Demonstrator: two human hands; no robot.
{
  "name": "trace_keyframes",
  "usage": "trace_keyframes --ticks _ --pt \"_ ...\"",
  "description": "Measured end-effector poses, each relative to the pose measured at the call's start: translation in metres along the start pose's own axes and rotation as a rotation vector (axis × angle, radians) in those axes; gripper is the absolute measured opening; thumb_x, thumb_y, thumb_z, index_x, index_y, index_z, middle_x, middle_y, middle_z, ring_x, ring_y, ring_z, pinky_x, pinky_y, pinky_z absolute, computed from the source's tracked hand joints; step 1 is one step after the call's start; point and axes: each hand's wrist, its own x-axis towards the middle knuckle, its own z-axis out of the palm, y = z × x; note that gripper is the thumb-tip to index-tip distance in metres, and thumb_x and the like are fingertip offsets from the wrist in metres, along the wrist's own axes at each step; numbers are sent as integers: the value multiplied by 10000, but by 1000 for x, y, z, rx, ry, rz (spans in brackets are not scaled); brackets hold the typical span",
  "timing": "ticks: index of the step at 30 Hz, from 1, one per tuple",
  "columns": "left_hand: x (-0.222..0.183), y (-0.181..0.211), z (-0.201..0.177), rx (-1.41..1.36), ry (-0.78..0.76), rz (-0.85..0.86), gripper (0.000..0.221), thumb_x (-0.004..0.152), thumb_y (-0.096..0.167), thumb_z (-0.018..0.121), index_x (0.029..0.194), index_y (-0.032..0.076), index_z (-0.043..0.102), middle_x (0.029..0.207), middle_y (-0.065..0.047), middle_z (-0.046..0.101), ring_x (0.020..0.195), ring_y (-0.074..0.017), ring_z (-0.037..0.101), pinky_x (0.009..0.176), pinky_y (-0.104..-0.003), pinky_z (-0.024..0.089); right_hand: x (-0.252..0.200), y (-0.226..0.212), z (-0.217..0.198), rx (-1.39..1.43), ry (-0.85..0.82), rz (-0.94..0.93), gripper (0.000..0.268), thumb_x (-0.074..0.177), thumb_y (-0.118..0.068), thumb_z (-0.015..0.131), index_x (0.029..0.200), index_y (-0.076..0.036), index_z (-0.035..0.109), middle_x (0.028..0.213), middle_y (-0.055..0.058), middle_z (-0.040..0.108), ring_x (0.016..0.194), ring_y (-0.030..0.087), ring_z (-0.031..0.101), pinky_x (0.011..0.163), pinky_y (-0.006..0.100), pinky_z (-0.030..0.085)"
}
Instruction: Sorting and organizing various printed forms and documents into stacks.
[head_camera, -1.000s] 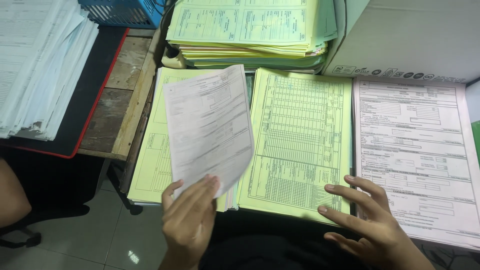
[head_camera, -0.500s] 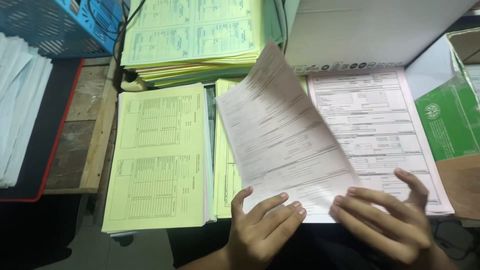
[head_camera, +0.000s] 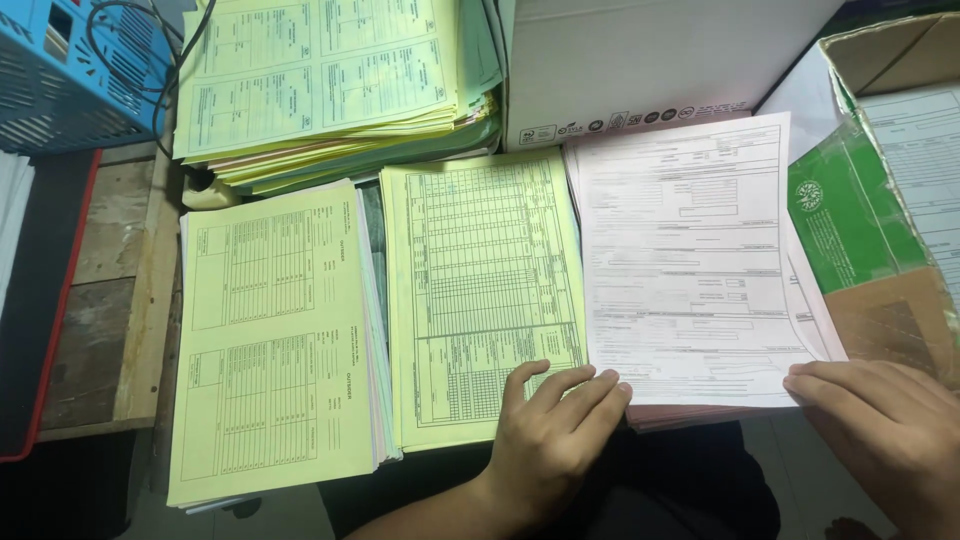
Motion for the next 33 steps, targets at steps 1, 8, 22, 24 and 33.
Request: trace_keyframes --ticks 1,8,22,24,33 --pt "0 2 3 -4 -22 -15 92 1019 67 657 1044 109 734 1070 -25 771 951 -218 750 870 -432 449 -7 7 6 -32 24 43 103 966 -51 689 1036 -114 732 1081 30 761 985 269 728 862 433 539" --pt "-5 5 13 -62 -106 -18 92 1025 70 648 1083 76 718 1100 -69 778 1021 -245 744 907 -464 448 -2 8 5 -203 -98 136 287 883 -153 729 1169 -176 738 1253 5 745 1138 257 712 1122 456 561" --pt "-7 -2 -4 -432 -220 12 206 1051 194 682 1211 66 668 1206 -129 731 1078 -261 754 1112 -543 415 28 -4 20 97 -322 73 411 731 -524 779 1060 -277 771 1273 -46 706 1190 187 650 1006 412 487" --pt "-8 -8 -12 -421 -221 21 195 1053 183 688 1216 76 667 1199 -119 734 1061 -260 762 1119 -554 400 28 -3 22 97 -322 63 395 730 -513 784 1052 -286 771 1267 -48 705 1185 184 656 996 422 496" --pt "-5 -40 -86 -447 -225 -4 153 1010 111 711 1151 56 684 1112 -111 748 985 -260 778 1049 -589 440 38 -4 22 83 -284 23 425 747 -456 771 1127 -268 746 1281 -50 693 1213 190 637 1046 418 459"
